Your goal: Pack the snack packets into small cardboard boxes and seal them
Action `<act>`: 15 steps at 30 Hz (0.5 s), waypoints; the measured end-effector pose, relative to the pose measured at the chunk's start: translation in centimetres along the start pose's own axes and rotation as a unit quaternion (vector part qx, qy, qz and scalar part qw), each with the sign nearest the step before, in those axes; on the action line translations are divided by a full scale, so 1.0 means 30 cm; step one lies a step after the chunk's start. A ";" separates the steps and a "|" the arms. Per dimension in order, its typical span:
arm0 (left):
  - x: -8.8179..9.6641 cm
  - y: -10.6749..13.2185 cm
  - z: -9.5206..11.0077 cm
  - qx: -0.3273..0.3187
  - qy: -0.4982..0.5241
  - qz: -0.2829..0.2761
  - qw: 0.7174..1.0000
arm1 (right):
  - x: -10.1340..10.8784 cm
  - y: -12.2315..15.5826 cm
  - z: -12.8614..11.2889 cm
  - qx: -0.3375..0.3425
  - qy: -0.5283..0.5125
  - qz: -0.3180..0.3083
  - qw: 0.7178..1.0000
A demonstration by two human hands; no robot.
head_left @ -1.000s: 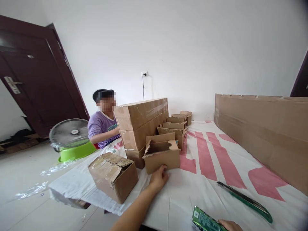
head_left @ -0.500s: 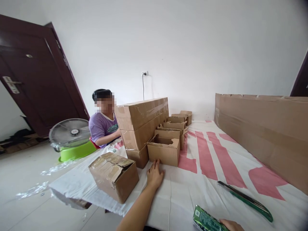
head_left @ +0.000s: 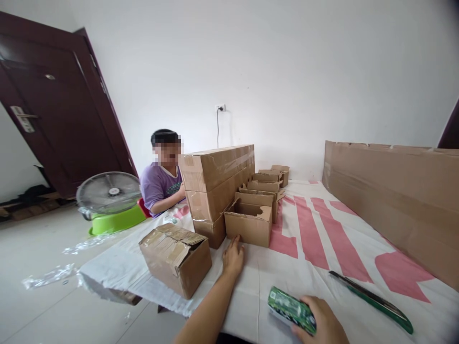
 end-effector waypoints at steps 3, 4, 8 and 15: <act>0.005 -0.016 -0.038 0.008 0.068 0.051 0.996 | -0.045 -0.168 -0.122 0.028 0.018 -0.030 0.999; 0.008 -0.020 -0.052 0.016 0.088 0.071 0.994 | -0.068 -0.229 -0.157 0.036 0.025 -0.029 0.999; 0.018 -0.025 -0.097 0.044 0.136 0.149 0.978 | -0.193 -0.451 -0.238 0.034 0.020 0.018 0.999; 0.014 -0.021 -0.092 0.013 0.137 0.177 0.975 | -0.341 -0.573 -0.207 0.026 -0.065 0.083 0.994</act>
Point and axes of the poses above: each hand's wrist, its own y-axis away from the middle knuckle, its own x-axis out of the back of the hand, z = x × y, the point moved 2 cm from there along -y, towards the middle knuckle, and after that the axes turned 3 degrees about -z, right-handed, at the moved point
